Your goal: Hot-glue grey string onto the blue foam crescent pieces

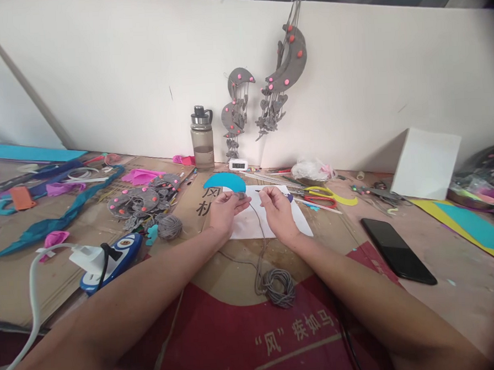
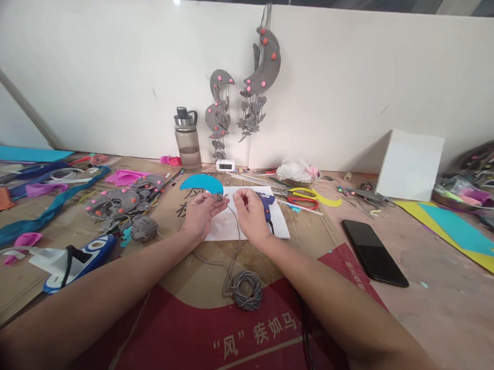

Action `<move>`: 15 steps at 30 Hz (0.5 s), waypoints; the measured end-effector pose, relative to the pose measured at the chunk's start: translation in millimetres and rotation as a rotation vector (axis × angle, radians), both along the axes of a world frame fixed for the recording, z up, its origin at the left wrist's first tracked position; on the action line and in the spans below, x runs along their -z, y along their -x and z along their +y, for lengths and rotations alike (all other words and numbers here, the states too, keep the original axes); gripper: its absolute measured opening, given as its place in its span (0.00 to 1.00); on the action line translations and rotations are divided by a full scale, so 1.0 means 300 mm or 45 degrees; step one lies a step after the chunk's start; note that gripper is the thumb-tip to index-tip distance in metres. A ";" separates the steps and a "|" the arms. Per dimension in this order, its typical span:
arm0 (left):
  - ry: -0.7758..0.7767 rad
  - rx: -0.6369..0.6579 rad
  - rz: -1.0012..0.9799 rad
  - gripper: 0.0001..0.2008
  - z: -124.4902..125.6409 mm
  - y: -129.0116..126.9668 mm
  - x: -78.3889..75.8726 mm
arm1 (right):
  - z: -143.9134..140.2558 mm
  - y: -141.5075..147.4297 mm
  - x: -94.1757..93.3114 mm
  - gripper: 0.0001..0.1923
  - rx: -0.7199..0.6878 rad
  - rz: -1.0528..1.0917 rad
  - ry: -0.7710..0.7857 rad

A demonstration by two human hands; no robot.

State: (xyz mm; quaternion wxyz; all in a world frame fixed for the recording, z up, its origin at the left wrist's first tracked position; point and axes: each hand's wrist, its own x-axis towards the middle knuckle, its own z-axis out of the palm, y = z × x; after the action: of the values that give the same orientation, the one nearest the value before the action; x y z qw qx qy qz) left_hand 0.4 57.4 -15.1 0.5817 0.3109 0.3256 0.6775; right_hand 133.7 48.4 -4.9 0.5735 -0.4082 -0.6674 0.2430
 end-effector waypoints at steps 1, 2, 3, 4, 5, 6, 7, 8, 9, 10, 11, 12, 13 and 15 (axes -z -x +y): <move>-0.002 0.002 -0.010 0.14 0.001 0.002 0.000 | -0.001 -0.004 -0.002 0.12 -0.023 0.020 0.012; -0.006 0.004 -0.015 0.14 0.001 0.002 -0.001 | -0.002 -0.007 -0.005 0.13 -0.040 0.037 0.025; -0.009 0.006 -0.016 0.14 0.001 0.003 -0.001 | -0.003 -0.012 -0.009 0.13 -0.053 0.050 0.037; -0.012 0.005 -0.015 0.15 0.000 0.002 0.000 | -0.004 -0.016 -0.013 0.14 -0.061 0.058 0.048; -0.014 0.003 -0.012 0.15 0.000 0.002 0.000 | -0.006 -0.020 -0.018 0.15 -0.066 0.061 0.055; -0.015 0.000 -0.009 0.15 0.000 0.002 0.001 | -0.008 -0.024 -0.023 0.15 -0.071 0.058 0.061; -0.015 -0.003 -0.006 0.15 0.001 0.002 0.002 | -0.010 -0.027 -0.028 0.16 -0.076 0.043 0.064; -0.014 -0.005 -0.005 0.15 0.002 0.002 0.004 | -0.013 -0.029 -0.032 0.16 -0.073 0.014 0.065; -0.013 -0.005 -0.005 0.15 0.004 0.002 0.005 | -0.016 -0.031 -0.037 0.16 -0.058 -0.032 0.063; -0.013 -0.004 -0.005 0.15 0.005 0.002 0.006 | -0.020 -0.032 -0.041 0.17 -0.034 -0.088 0.056; -0.014 -0.001 -0.004 0.15 0.006 0.002 0.006 | -0.024 -0.033 -0.046 0.17 -0.004 -0.149 0.046; -0.014 0.002 -0.001 0.15 0.006 0.002 0.006 | -0.028 -0.033 -0.051 0.18 0.029 -0.207 0.036; -0.012 0.005 0.005 0.16 0.006 0.002 0.005 | -0.031 -0.034 -0.057 0.18 0.055 -0.257 0.028; -0.006 0.007 0.025 0.16 0.003 0.001 0.001 | -0.030 -0.039 -0.071 0.20 0.083 -0.329 0.012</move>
State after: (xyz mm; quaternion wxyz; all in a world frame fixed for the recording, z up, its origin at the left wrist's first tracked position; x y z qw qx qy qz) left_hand 0.1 58.3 -15.5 0.5796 0.3197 0.3288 0.6736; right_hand 145.4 39.3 16.3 0.4884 -0.4604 -0.7209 0.1728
